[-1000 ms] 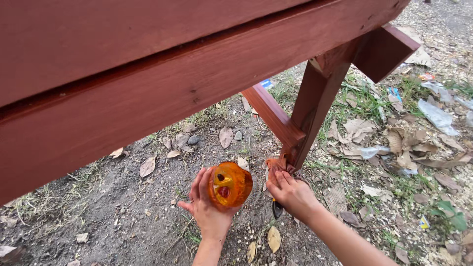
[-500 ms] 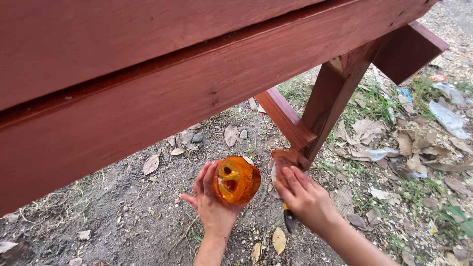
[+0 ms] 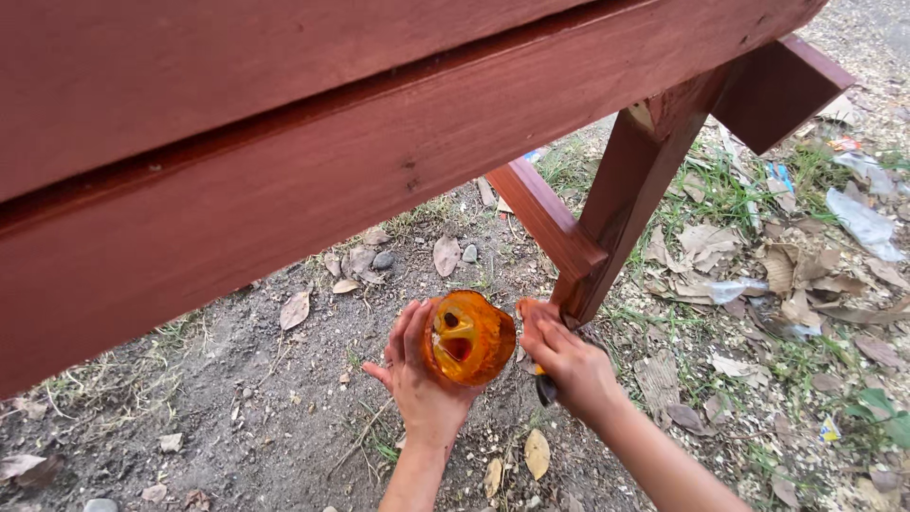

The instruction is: The person paints a wooden bench with reddish-brown paint using a brush. They hold a cut plastic bottle as a paint container and repeatedly dip the brush to apply paint to the bench's frame and legs. A bottle of liquid is briefly opened and set aside on the bench.

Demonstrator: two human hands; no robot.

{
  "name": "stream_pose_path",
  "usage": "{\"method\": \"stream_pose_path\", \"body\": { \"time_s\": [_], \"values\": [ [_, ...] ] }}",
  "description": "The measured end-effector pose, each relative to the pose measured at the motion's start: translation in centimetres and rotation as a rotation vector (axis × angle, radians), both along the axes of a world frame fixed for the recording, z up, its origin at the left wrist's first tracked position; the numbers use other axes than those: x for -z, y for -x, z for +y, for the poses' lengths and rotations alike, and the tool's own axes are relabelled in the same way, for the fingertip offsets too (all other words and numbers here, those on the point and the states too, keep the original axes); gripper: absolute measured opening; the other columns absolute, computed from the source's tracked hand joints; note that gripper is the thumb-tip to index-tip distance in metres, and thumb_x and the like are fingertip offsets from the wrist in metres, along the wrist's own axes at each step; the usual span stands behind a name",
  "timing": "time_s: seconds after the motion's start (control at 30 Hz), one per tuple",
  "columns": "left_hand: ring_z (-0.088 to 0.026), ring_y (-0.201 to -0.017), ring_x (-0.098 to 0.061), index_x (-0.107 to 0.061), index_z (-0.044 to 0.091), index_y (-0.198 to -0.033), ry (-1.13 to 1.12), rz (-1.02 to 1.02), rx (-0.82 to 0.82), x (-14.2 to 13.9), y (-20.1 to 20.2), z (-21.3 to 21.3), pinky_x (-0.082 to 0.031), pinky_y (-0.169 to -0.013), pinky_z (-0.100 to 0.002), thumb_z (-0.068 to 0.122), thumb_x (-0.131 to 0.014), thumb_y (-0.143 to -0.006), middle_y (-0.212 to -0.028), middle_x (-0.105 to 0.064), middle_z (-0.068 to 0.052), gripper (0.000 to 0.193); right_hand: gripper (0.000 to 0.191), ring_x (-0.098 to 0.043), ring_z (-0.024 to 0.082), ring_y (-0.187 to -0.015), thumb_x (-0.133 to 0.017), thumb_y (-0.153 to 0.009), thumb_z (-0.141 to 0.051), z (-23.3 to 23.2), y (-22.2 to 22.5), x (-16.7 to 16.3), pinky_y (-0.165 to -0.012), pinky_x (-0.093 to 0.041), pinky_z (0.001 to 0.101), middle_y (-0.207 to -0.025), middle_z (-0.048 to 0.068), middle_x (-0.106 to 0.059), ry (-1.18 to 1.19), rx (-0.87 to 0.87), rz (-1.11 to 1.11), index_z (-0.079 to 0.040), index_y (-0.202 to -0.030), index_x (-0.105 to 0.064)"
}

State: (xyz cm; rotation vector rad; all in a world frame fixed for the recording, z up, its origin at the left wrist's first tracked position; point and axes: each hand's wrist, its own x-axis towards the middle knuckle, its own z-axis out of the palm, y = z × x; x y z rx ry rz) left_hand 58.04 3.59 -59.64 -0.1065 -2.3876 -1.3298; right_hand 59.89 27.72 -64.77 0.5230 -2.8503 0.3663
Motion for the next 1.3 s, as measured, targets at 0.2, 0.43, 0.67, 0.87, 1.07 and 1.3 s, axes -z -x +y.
{"method": "stream_pose_path", "body": {
  "time_s": [0.2, 0.43, 0.67, 0.87, 1.07, 1.3],
  "values": [
    [-0.027, -0.141, -0.040, -0.045, 0.024, -0.143, 0.040, -0.128, 0.012, -0.2, -0.4, 1.2, -0.004, -0.113, -0.074, 0.035, -0.100, -0.040, -0.148, -0.047, -0.001, 0.117, 0.036, -0.063, 0.034, -0.125, -0.065, -0.083, -0.013, -0.6, 3.7, 1.7, -0.093, -0.058, 0.0406, -0.135, 0.024, -0.062, -0.479, -0.085, 0.014, -0.002, -0.118, -0.064],
    [-0.025, -0.141, -0.043, -0.046, 0.024, -0.143, 0.028, -0.066, -0.012, -0.7, -0.2, 0.3, -0.004, -0.115, -0.075, 0.034, -0.100, -0.042, -0.148, -0.049, 0.000, 0.116, 0.048, -0.062, 0.035, -0.122, -0.064, -0.080, -0.010, -2.0, -0.8, 0.5, -0.087, -0.058, 0.0427, -0.136, 0.019, -0.062, -0.319, 0.176, -0.172, -0.016, -0.128, -0.062],
    [-0.026, -0.141, -0.044, -0.045, 0.021, -0.144, 0.039, -0.060, -0.035, -0.6, 0.1, -0.7, -0.006, -0.117, -0.073, 0.033, -0.100, -0.042, -0.148, -0.049, -0.001, 0.117, 0.051, -0.064, 0.037, -0.122, -0.064, -0.079, -0.011, -1.6, 2.7, -1.2, -0.085, -0.060, 0.0426, -0.134, 0.023, -0.062, -0.332, 0.015, 0.107, -0.015, -0.130, -0.061],
    [-0.026, -0.140, -0.044, -0.045, 0.021, -0.143, 0.018, -0.037, -0.002, -0.8, 0.3, -0.1, -0.006, -0.116, -0.071, 0.035, -0.100, -0.043, -0.146, -0.050, -0.001, 0.115, 0.051, -0.066, 0.035, -0.117, -0.066, -0.076, -0.010, -1.4, -1.2, -0.4, -0.083, -0.059, 0.0445, -0.132, 0.018, -0.065, -0.275, 0.147, 0.032, -0.022, -0.126, -0.063],
    [-0.027, -0.141, -0.044, -0.047, 0.021, -0.143, 0.000, -0.037, 0.013, -1.1, 0.0, 0.8, -0.007, -0.118, -0.071, 0.032, -0.100, -0.044, -0.146, -0.050, -0.001, 0.113, 0.054, -0.066, 0.035, -0.120, -0.065, -0.073, -0.008, -0.3, 0.5, -2.9, -0.085, -0.059, 0.0422, -0.136, 0.021, -0.064, -0.130, 0.048, 0.167, -0.017, -0.126, -0.063],
    [-0.026, -0.143, -0.044, -0.046, 0.021, -0.147, -0.059, 0.016, 0.047, -1.7, -0.3, 1.2, -0.018, -0.123, -0.062, 0.034, -0.097, -0.050, -0.150, -0.050, -0.002, 0.111, 0.055, -0.064, 0.031, -0.122, -0.066, -0.078, -0.008, 0.7, -1.8, -1.4, -0.081, -0.059, 0.0404, -0.139, 0.016, -0.062, -0.309, 0.041, 0.077, -0.026, -0.130, -0.065]
  ]
}}
